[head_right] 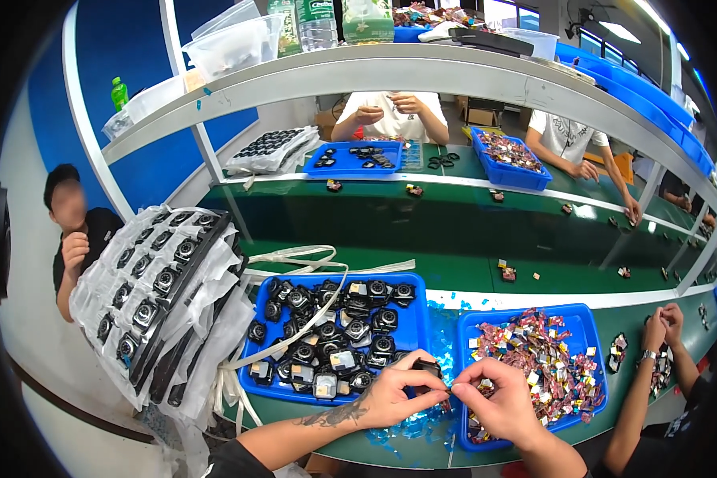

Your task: Assembling small electronic components at a factory workstation.

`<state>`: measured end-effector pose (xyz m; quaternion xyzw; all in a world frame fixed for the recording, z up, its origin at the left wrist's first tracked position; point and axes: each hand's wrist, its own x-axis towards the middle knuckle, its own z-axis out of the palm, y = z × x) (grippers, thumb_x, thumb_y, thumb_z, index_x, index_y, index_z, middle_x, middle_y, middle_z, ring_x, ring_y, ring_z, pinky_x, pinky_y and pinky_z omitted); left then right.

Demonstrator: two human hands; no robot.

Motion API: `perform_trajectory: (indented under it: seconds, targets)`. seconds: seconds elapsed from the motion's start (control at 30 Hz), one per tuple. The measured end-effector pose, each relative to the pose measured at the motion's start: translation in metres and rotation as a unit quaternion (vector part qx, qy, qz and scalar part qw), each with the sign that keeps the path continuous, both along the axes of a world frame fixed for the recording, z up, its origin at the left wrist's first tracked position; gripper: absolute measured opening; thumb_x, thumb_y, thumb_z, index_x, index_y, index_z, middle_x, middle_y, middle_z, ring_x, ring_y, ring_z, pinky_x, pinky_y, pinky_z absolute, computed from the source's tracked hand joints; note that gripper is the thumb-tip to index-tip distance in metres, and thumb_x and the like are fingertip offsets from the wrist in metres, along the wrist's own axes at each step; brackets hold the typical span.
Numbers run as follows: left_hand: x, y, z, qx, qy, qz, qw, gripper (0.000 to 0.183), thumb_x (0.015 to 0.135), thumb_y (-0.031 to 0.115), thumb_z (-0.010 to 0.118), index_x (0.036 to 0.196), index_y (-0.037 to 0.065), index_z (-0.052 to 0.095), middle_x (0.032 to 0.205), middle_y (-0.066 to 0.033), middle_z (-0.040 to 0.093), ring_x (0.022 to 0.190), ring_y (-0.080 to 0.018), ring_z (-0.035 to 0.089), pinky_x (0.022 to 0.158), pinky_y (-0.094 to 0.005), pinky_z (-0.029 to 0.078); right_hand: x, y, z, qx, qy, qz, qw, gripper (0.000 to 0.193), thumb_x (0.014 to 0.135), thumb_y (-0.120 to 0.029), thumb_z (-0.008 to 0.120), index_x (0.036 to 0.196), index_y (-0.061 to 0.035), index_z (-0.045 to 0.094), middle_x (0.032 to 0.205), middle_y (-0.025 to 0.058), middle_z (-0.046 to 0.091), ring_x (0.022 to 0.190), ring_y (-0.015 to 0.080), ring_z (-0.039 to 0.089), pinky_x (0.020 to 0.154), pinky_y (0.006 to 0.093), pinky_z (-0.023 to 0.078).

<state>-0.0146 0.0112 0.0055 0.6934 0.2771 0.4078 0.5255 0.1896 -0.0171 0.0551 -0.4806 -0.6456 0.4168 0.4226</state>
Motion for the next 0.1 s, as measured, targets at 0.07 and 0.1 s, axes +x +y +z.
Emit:
perform_trajectory:
  seconds: [0.07,0.1]
  targets:
    - [0.0020,-0.0021,0.0086,0.021,0.026,0.028,0.999,0.012,0.084,0.013,0.075,0.093,0.005,0.072,0.106,-0.0098,0.058,0.089,-0.0144,0.061,0.073,-0.0272,0.050,0.0039,0.0011,0.0058,-0.016,-0.094,0.007,0.995,0.009,0.085,-0.008,0.069,0.088,-0.0009,0.067,0.080,0.0067,0.065,0.076,0.0136,0.060,0.068,0.0276,0.047]
    - [0.0045,-0.0006,0.0024,0.090,0.033,0.054,0.994,0.012,0.085,0.014,0.074,0.093,0.005,0.072,0.107,-0.0101,0.058,0.084,-0.0161,0.063,0.072,-0.0276,0.051,0.0068,-0.0019,0.0052,-0.018,-0.094,-0.001,0.995,0.009,0.085,-0.008,0.069,0.088,-0.0009,0.067,0.080,0.0067,0.065,0.076,0.0136,0.060,0.068,0.0276,0.047]
